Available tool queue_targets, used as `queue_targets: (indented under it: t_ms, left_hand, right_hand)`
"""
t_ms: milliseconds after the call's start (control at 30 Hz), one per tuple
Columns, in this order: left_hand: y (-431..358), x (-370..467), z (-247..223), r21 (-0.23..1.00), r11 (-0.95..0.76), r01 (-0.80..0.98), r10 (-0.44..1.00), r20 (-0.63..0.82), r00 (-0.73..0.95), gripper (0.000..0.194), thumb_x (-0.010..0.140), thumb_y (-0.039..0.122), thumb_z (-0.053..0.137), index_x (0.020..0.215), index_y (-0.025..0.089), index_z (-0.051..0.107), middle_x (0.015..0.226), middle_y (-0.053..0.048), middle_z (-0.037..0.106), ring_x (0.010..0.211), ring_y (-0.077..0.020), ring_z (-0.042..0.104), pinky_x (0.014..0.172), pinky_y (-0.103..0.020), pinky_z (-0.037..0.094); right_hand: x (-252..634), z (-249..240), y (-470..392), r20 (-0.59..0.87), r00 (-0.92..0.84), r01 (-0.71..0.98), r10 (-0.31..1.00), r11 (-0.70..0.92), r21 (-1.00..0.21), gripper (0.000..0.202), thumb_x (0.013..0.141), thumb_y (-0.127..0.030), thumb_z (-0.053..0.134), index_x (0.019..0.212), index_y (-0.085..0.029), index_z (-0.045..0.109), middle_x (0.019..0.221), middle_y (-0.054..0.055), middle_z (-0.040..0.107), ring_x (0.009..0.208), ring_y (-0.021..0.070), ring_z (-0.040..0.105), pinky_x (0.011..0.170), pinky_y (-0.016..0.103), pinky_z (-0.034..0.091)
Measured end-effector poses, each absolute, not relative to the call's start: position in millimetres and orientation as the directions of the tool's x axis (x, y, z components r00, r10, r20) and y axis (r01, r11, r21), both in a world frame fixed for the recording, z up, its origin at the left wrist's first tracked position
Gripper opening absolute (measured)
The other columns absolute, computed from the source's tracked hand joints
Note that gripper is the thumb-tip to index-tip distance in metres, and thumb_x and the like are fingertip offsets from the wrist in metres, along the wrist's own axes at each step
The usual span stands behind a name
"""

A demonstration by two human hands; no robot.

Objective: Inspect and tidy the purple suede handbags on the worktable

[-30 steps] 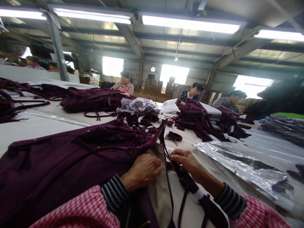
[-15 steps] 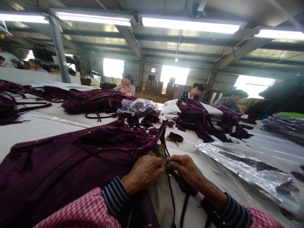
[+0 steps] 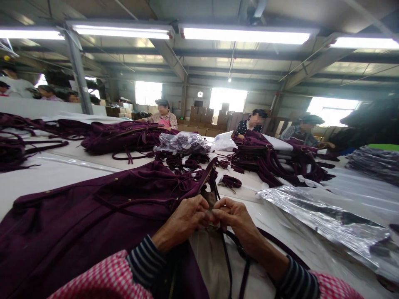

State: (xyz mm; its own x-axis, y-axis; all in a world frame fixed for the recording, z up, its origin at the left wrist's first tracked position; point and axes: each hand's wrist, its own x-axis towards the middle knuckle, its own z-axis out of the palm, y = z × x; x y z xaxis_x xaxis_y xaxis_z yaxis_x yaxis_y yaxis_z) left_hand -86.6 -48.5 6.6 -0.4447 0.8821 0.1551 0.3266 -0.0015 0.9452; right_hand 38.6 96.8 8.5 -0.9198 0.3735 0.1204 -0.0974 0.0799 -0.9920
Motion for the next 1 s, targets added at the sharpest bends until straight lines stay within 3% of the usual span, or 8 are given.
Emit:
queue_targets:
  t_ms: [167, 267, 433, 1000]
  left_hand:
    - [-51.0, -81.7, 7.5, 0.884, -0.060, 0.463, 0.901, 0.248, -0.357, 0.018, 0.087, 0.016, 0.050, 0.104, 0.017, 0.057, 0.087, -0.003, 0.075, 0.067, -0.0141, 0.069, 0.061, -0.022, 0.051]
    - [-50.4, -78.0, 8.8, 0.831, -0.023, 0.555, 0.886, 0.275, -0.374, 0.012, 0.087, 0.015, 0.050, 0.096, 0.018, 0.057, 0.079, 0.000, 0.071, 0.058, -0.0119, 0.063, 0.056, -0.021, 0.046]
    - [-46.9, -76.0, 7.9, 0.844, 0.023, 0.536, 0.843, 0.272, -0.464, 0.012, 0.083, 0.018, 0.054, 0.080, 0.017, 0.065, 0.071, 0.001, 0.066, 0.054, -0.0122, 0.061, 0.052, -0.021, 0.045]
    - [-46.7, -77.3, 5.1, 0.818, 0.082, 0.569, 0.834, 0.256, -0.489, 0.015, 0.079, 0.019, 0.055, 0.077, 0.016, 0.070, 0.066, -0.001, 0.068, 0.054, -0.0146, 0.059, 0.054, -0.023, 0.040]
  right_hand:
    - [39.2, 5.2, 94.1, 0.101, -0.912, -0.098, 0.397, 0.029, -0.995, 0.031, 0.075, -0.043, 0.079, 0.077, -0.015, 0.066, 0.067, 0.002, 0.069, 0.057, 0.0116, 0.054, 0.050, 0.023, 0.033]
    - [37.7, 3.1, 95.1, 0.116, -0.903, -0.112, 0.414, 0.034, -0.993, 0.030, 0.075, -0.042, 0.079, 0.078, -0.015, 0.065, 0.065, 0.001, 0.067, 0.054, 0.0102, 0.050, 0.048, 0.022, 0.030]
    - [37.2, -1.0, 97.2, 0.137, -0.901, -0.117, 0.412, 0.073, -0.990, 0.029, 0.076, -0.041, 0.078, 0.078, -0.015, 0.064, 0.067, 0.000, 0.063, 0.055, 0.0093, 0.046, 0.048, 0.022, 0.031]
    - [35.3, -8.8, 96.1, 0.121, -0.901, -0.101, 0.416, 0.070, -0.992, 0.034, 0.074, -0.045, 0.081, 0.077, -0.014, 0.066, 0.063, 0.000, 0.063, 0.053, 0.0091, 0.045, 0.050, 0.023, 0.029]
